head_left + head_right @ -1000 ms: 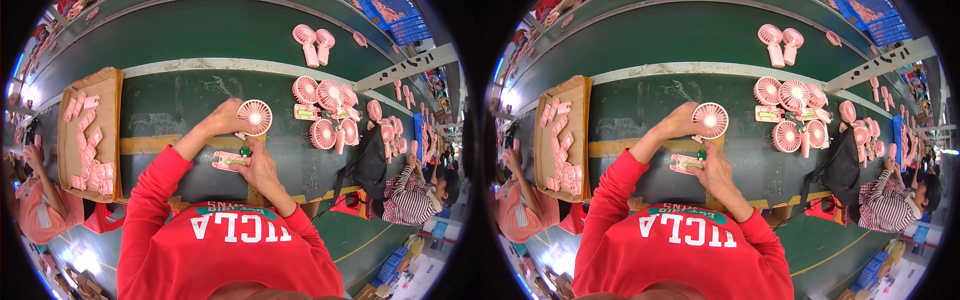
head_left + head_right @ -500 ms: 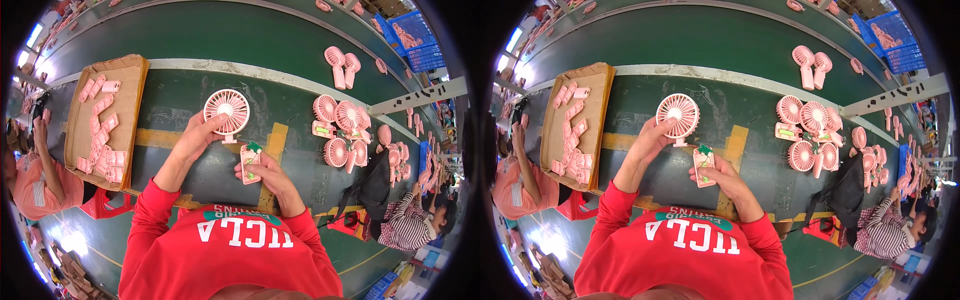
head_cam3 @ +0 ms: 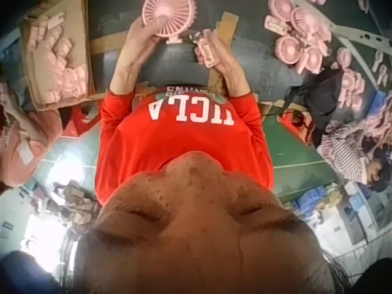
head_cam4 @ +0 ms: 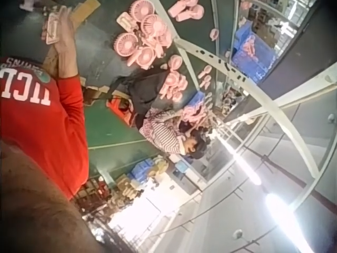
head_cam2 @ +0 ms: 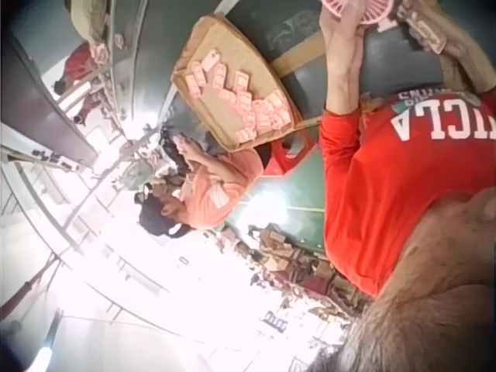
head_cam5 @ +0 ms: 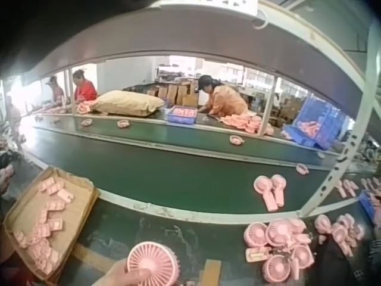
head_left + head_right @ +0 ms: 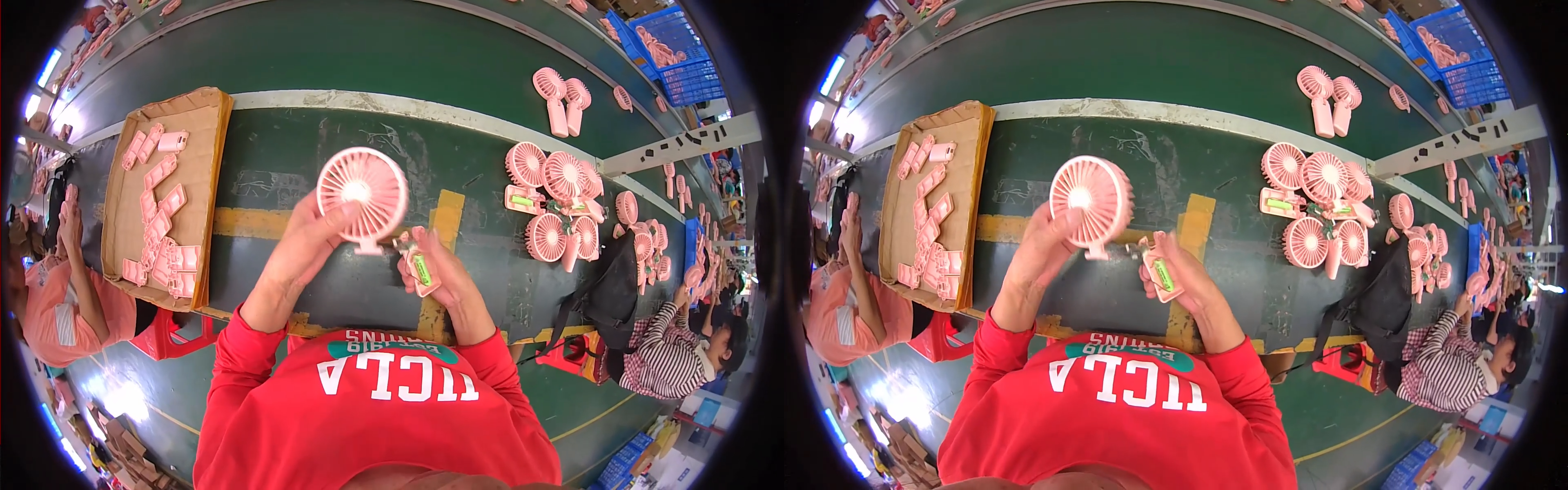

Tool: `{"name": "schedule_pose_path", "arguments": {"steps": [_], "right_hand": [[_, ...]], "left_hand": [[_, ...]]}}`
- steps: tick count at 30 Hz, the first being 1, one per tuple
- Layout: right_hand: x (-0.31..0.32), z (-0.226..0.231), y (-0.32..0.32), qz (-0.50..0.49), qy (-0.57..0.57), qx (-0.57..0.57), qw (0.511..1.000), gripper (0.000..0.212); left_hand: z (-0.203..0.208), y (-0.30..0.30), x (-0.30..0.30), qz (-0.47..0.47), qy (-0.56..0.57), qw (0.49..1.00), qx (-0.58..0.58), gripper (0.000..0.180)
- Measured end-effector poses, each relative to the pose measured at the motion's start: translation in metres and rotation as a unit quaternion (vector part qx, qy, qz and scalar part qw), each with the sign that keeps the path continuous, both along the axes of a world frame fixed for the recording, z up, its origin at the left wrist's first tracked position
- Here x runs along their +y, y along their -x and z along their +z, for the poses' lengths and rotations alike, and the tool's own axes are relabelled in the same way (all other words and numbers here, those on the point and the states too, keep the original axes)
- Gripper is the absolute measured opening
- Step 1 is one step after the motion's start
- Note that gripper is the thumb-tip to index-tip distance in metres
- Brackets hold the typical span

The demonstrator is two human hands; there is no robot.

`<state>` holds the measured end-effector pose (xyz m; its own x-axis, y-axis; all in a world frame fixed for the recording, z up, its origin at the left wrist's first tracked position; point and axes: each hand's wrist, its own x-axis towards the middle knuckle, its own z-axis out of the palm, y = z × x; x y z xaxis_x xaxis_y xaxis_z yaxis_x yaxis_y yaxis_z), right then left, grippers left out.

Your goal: The person assembles mini handheld fans by fitting the fan head and internal electronic components into the handle casing by hand, snapping the handle cover onto the casing, turning on the fan, and placing the assembled fans onto a conveyor belt.

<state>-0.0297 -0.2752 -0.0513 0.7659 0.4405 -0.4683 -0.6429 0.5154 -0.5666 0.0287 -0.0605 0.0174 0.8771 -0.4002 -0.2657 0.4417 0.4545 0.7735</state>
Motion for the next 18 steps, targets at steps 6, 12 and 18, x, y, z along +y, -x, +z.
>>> {"name": "schedule_pose_path", "arguments": {"steps": [6, 12, 18], "right_hand": [[0.016, 0.004, 0.008, 0.029, 0.101, -0.047, 0.993, 0.025], [0.028, 0.022, 0.017, -0.003, 0.118, -0.075, 0.99, 0.027], [0.032, 0.02, 0.021, -0.028, 0.097, -0.126, 0.987, 0.027]], "left_hand": [[0.006, 0.016, -0.025, -0.023, -0.115, 0.988, -0.097, 0.049], [-0.014, 0.02, -0.031, 0.049, -0.134, 0.987, -0.074, 0.048], [-0.02, 0.021, -0.033, 0.064, -0.128, 0.988, -0.065, 0.047]]}}
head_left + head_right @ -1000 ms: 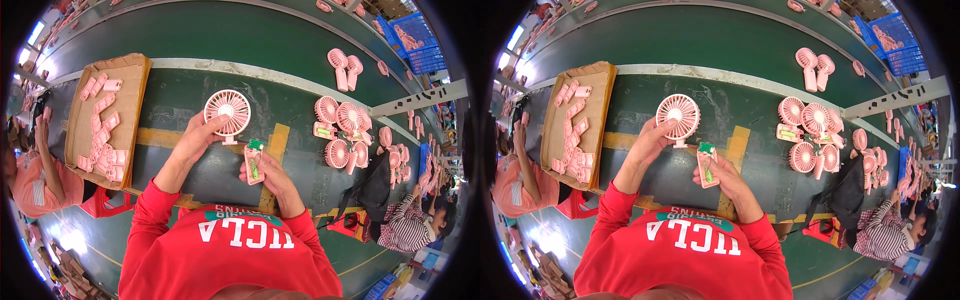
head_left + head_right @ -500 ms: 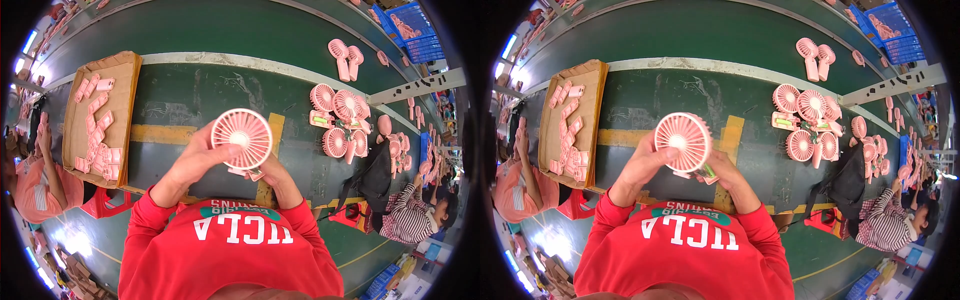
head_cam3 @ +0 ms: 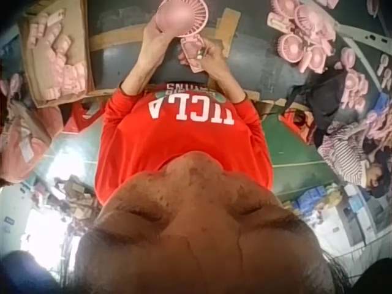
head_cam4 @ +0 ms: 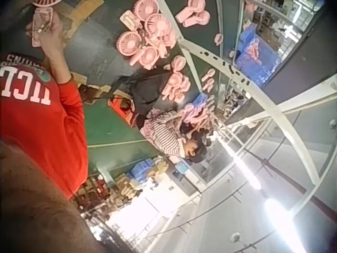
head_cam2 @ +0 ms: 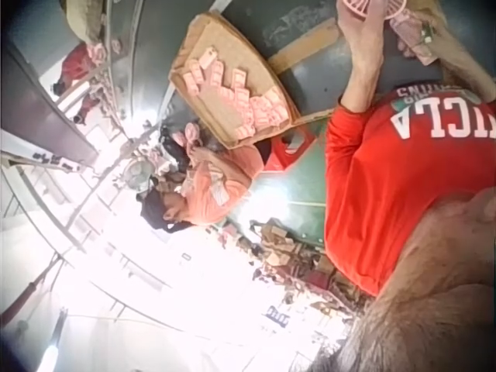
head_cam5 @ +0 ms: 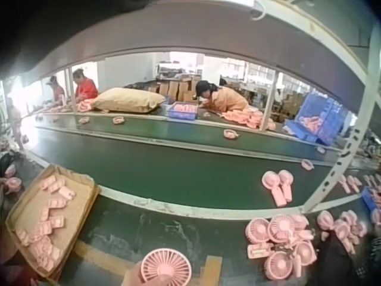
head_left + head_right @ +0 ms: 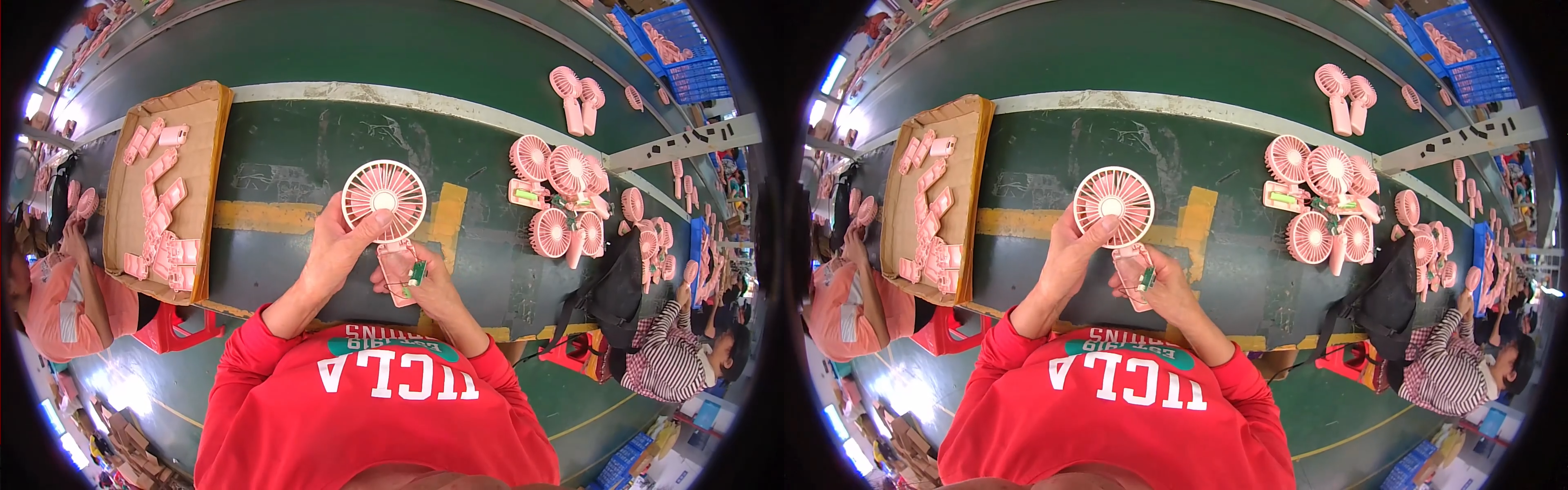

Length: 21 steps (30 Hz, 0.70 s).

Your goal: The person assembles mini handheld fans by fitting the fan head and internal electronic components into the handle casing by hand, snapping the handle cover onto the casing, turning on the fan, and placing the assembled fans onto a conveyor belt.

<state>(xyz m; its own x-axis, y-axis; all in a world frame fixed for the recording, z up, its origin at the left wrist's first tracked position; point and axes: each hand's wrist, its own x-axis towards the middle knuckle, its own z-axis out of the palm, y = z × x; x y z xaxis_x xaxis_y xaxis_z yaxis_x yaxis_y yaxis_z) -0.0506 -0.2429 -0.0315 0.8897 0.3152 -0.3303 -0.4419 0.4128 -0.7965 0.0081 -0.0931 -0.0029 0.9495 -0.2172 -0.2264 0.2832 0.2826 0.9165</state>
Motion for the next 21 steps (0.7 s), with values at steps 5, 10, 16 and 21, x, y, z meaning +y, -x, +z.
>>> {"name": "schedule_pose_path", "arguments": {"steps": [5, 10, 16, 21], "right_hand": [[0.001, -0.001, -0.003, 0.012, 0.104, -0.037, 0.994, 0.026], [0.006, -0.002, -0.01, -0.029, 0.127, -0.011, 0.991, 0.029], [0.005, -0.034, -0.017, -0.051, 0.176, -0.038, 0.982, 0.022], [0.011, -0.046, -0.02, -0.052, 0.167, 0.005, 0.985, 0.029]], "left_hand": [[-0.001, -0.001, 0.003, -0.007, 0.001, 1.0, 0.009, 0.049], [-0.008, -0.003, 0.006, 0.04, -0.209, 0.963, -0.167, 0.051], [0.002, 0.015, 0.0, -0.116, -0.358, 0.862, -0.339, 0.033], [-0.033, 0.009, 0.002, -0.095, -0.196, 0.972, -0.082, 0.017]]}}
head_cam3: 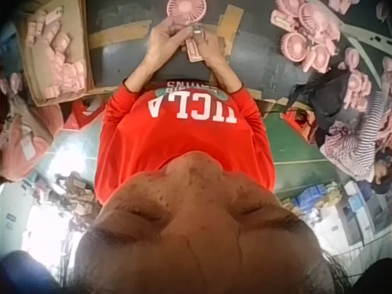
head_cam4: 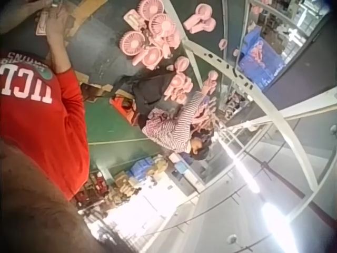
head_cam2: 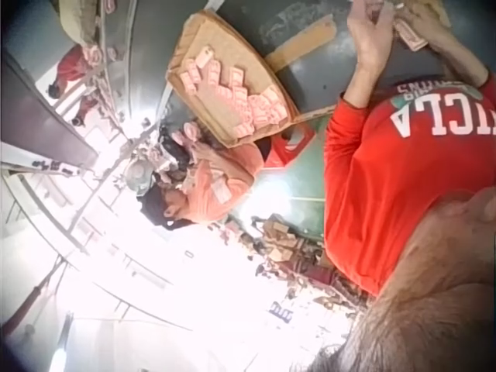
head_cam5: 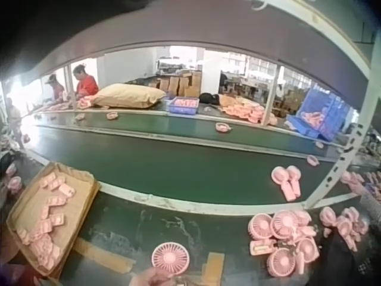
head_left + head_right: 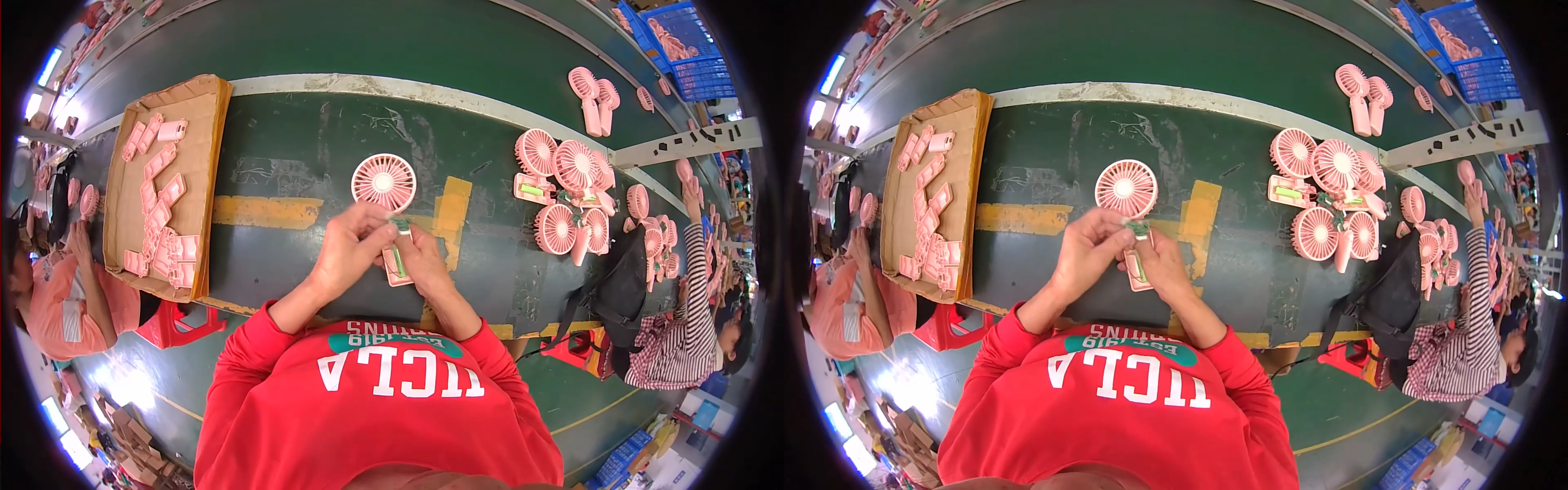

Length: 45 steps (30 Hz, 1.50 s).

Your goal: The person assembles mini handheld fans by fitting the fan head and internal electronic components into the handle casing by hand, snapping the handle cover onto the casing, turning on the fan, and placing the assembled fans onto a conveyor belt.

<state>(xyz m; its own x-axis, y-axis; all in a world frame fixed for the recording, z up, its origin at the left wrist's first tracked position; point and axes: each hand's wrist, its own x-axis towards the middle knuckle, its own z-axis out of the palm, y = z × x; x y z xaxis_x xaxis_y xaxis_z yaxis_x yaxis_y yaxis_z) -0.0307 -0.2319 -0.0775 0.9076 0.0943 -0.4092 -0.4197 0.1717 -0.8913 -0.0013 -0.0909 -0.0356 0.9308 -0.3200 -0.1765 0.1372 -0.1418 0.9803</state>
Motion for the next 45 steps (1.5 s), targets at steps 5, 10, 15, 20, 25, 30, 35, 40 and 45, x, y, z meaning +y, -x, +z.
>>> {"name": "schedule_pose_path", "arguments": {"steps": [5, 10, 15, 20, 25, 30, 35, 40, 45], "right_hand": [[-0.002, 0.009, -0.004, -0.033, -0.114, 0.08, 0.99, 0.034], [-0.004, 0.005, -0.003, -0.02, -0.124, 0.058, 0.99, 0.032], [-0.01, 0.015, -0.001, -0.015, -0.178, 0.091, 0.98, 0.034], [-0.014, 0.014, -0.003, -0.03, -0.235, 0.113, 0.965, 0.04], [-0.012, 0.018, -0.005, -0.031, -0.183, 0.113, 0.976, 0.042], [-0.012, 0.016, -0.005, -0.026, -0.195, 0.095, 0.976, 0.04], [-0.013, 0.008, -0.001, -0.027, -0.207, 0.082, 0.975, 0.038], [-0.013, 0.007, 0.001, -0.016, -0.188, 0.069, 0.98, 0.037], [-0.012, 0.004, 0.002, -0.019, -0.155, 0.07, 0.985, 0.034]], "left_hand": [[-0.002, 0.003, 0.011, 0.031, 0.035, 0.998, 0.032, 0.021], [0.005, 0.004, 0.011, -0.022, -0.137, 0.981, -0.135, 0.024], [-0.001, 0.005, 0.014, -0.014, -0.173, 0.966, -0.191, 0.017], [0.002, 0.005, 0.013, -0.018, -0.178, 0.964, -0.198, 0.011], [0.003, 0.004, 0.011, -0.016, -0.155, 0.981, -0.117, 0.009], [-0.007, 0.005, 0.011, -0.01, -0.152, 0.983, -0.103, 0.01], [-0.012, 0.005, 0.009, -0.005, -0.151, 0.983, -0.102, 0.009], [-0.014, 0.007, 0.009, -0.005, -0.184, 0.97, -0.157, 0.007], [-0.011, 0.006, 0.009, -0.024, -0.225, 0.946, -0.234, 0.005]]}}
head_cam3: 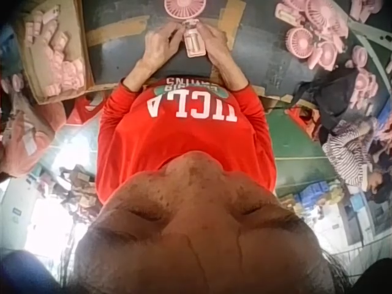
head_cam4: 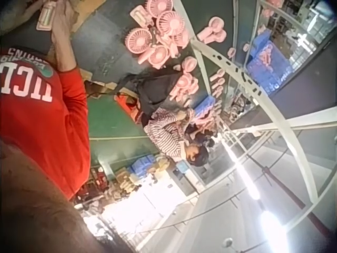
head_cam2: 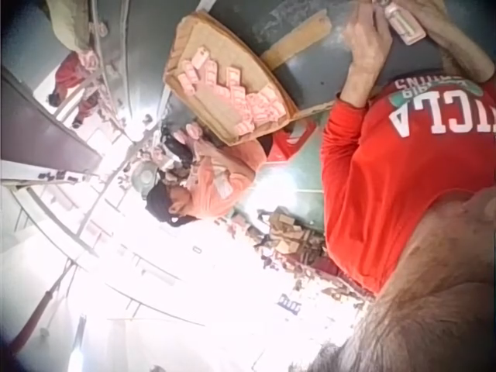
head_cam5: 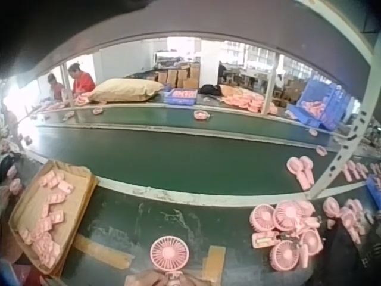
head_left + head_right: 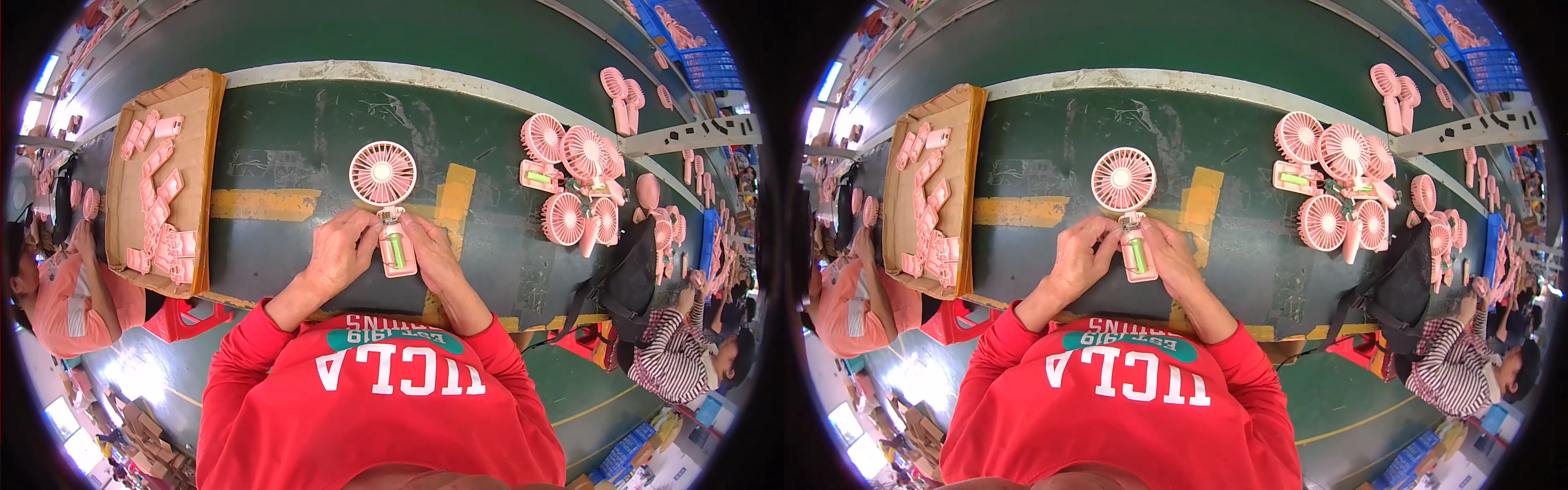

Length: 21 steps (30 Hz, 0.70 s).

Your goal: The person assembles mini handheld fans by fitting the fan head and internal electronic components into the handle casing by hand, snapping the handle cover onto the casing, turning on the fan, and placing the assembled fans onto a conveyor belt.

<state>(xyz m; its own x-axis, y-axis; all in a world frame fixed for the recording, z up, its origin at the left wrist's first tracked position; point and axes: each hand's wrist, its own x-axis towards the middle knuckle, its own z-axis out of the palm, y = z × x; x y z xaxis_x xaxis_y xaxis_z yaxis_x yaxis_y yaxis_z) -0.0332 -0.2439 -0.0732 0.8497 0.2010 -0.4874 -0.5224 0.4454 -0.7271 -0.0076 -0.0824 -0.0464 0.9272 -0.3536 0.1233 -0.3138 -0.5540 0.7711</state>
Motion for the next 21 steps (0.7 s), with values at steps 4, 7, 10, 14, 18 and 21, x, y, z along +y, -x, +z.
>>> {"name": "schedule_pose_path", "arguments": {"steps": [4, 7, 10, 14, 18, 21], "right_hand": [[0.0, -0.0033, 0.0002, 0.004, 0.036, 0.004, 0.999, 0.034], [-0.005, 0.0019, 0.0003, 0.034, 0.003, -0.005, 0.999, 0.031], [-0.0085, 0.006, 0.0006, 0.08, -0.001, -0.059, 0.995, 0.031], [-0.0073, 0.0038, 0.0017, 0.102, 0.037, -0.097, 0.989, 0.034], [-0.0058, 0.0028, 0.0016, 0.092, 0.046, -0.088, 0.991, 0.034], [-0.0061, 0.0024, 0.0015, 0.091, 0.038, -0.076, 0.992, 0.034]], "left_hand": [[0.0027, 0.001, -0.0041, 0.008, 0.019, 0.999, -0.028, 0.014], [-0.0006, 0.0016, -0.0037, -0.029, 0.01, 0.995, -0.1, 0.025], [-0.0007, 0.0015, -0.0017, -0.058, -0.004, 0.993, -0.104, 0.033], [0.0032, 0.0011, -0.0033, -0.081, -0.046, 0.988, -0.121, 0.033], [0.0024, 0.0009, -0.0051, -0.087, -0.068, 0.984, -0.137, 0.032], [0.0035, 0.0005, -0.005, -0.096, -0.07, 0.985, -0.122, 0.032]]}}
